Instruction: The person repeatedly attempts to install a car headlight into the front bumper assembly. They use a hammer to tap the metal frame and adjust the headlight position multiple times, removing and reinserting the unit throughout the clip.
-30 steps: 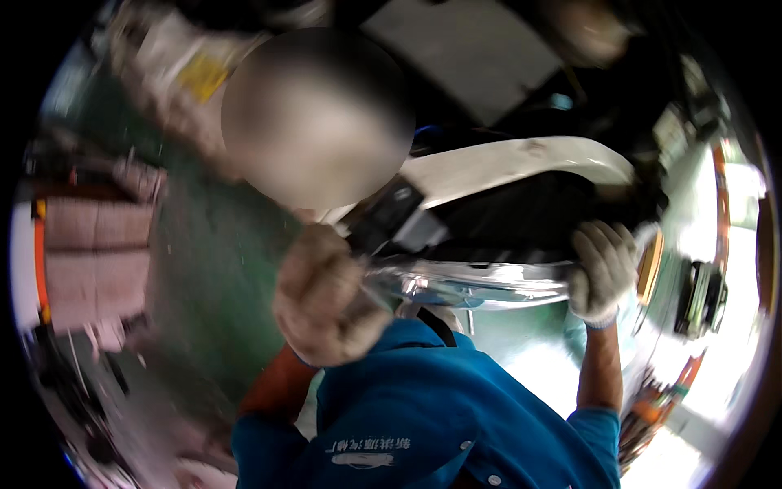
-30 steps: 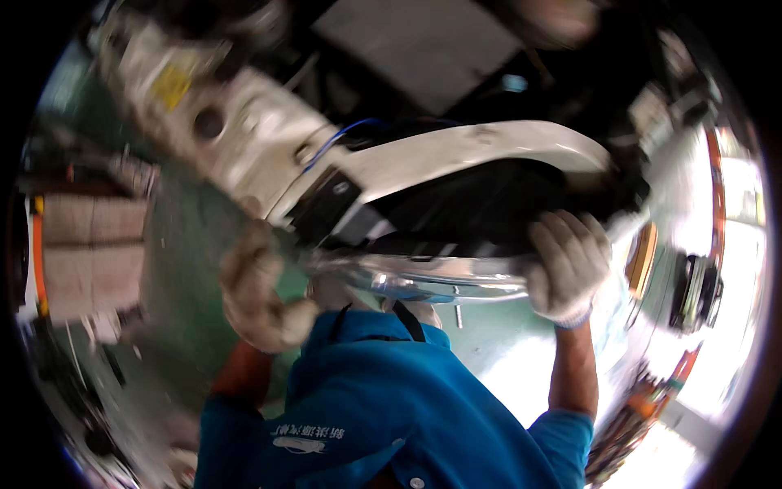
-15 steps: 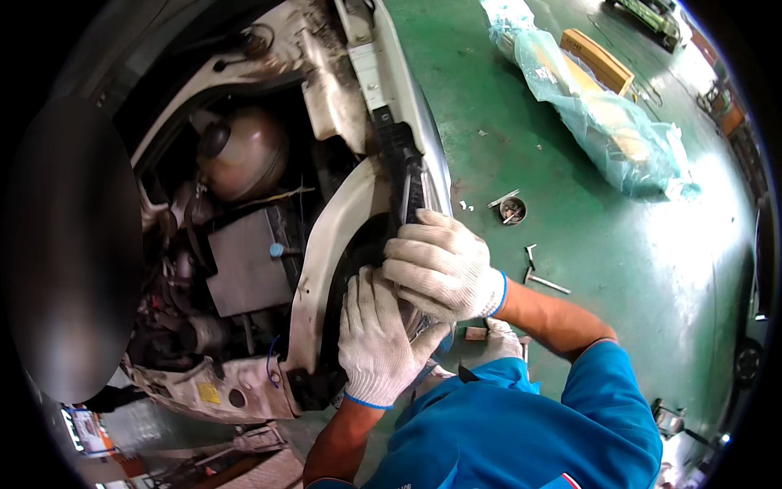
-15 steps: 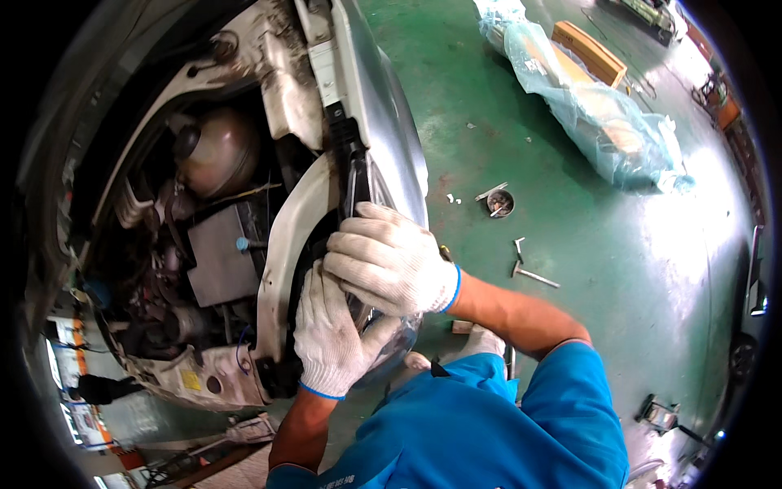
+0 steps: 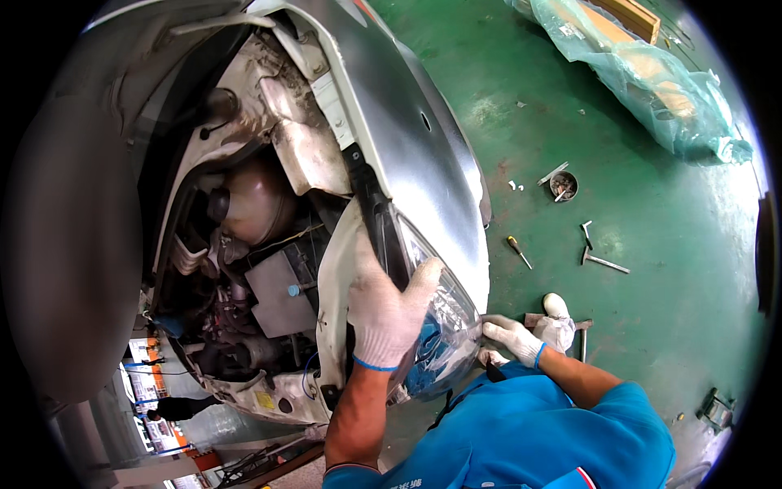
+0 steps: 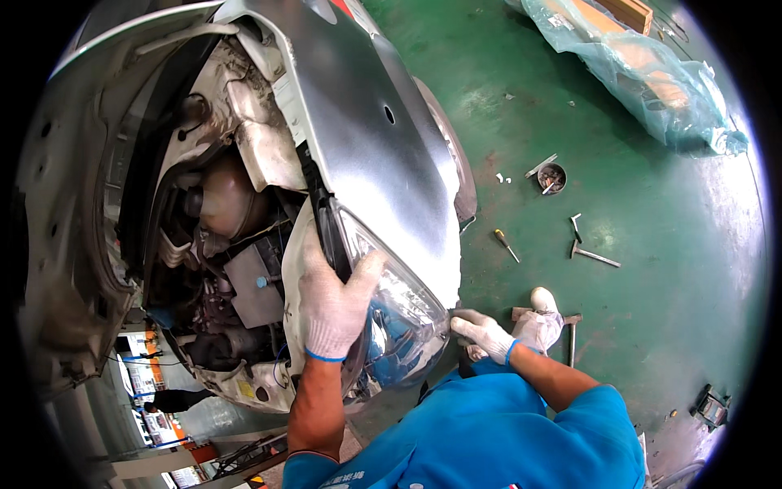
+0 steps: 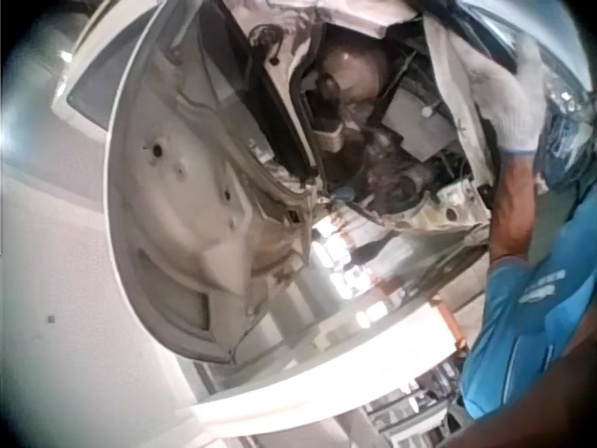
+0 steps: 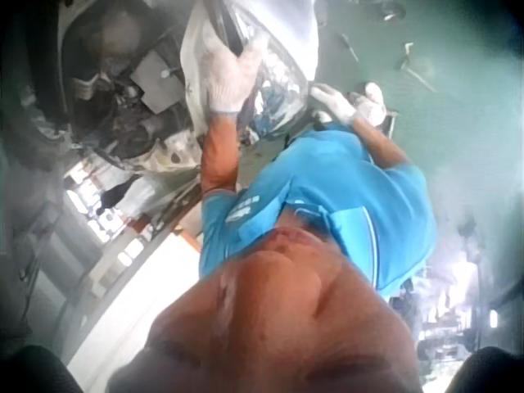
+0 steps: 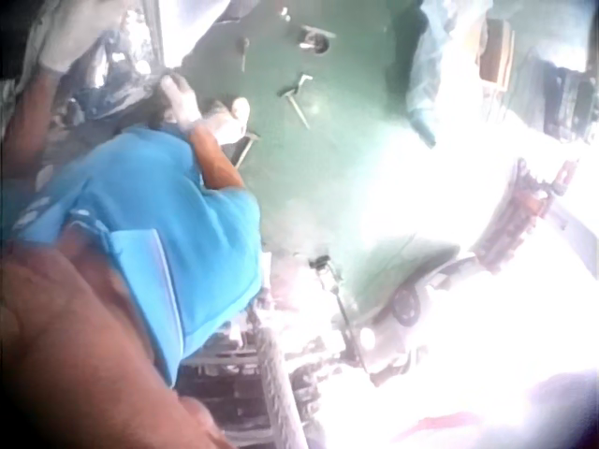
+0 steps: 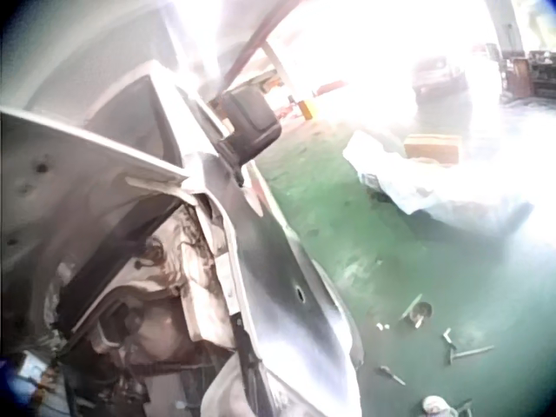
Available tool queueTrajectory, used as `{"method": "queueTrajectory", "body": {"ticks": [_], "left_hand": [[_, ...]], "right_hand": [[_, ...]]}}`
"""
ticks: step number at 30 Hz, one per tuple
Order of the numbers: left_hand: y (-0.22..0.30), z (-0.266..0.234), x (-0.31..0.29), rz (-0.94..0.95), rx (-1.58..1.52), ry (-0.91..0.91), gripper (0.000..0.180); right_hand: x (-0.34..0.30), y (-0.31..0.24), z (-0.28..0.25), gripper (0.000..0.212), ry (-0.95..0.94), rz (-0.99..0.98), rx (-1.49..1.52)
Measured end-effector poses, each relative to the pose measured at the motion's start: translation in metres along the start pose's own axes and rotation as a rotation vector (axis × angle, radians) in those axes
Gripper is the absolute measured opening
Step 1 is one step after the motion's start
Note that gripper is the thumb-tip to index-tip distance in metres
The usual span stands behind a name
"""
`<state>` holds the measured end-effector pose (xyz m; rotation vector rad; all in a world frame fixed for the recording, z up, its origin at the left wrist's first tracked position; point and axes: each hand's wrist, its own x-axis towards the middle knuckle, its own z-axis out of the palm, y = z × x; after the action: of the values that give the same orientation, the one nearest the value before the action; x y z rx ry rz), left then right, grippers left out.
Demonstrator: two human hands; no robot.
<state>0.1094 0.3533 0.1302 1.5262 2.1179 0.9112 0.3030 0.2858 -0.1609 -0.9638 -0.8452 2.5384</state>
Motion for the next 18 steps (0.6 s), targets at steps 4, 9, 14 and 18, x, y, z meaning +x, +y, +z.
{"method": "queueTrajectory", "body": {"ticks": [4,9,14,18], "left_hand": [[0.031,-0.007,0.021,-0.062,-0.084,-0.065,0.064],[0.011,-0.009,0.024,0.048,0.198,-0.040,0.084],[0.003,-0.007,0.019,0.057,0.345,0.037,0.089],[0.002,-0.006,0.019,0.001,0.341,0.000,0.080]], "right_hand": [[0.008,0.008,0.005,0.069,-0.178,0.111,0.298],[0.006,0.015,0.020,0.067,-0.325,0.081,0.347],[0.015,0.040,0.036,0.039,-0.148,-0.011,0.518],[0.021,0.051,0.048,0.055,-0.157,-0.092,0.580]]}}
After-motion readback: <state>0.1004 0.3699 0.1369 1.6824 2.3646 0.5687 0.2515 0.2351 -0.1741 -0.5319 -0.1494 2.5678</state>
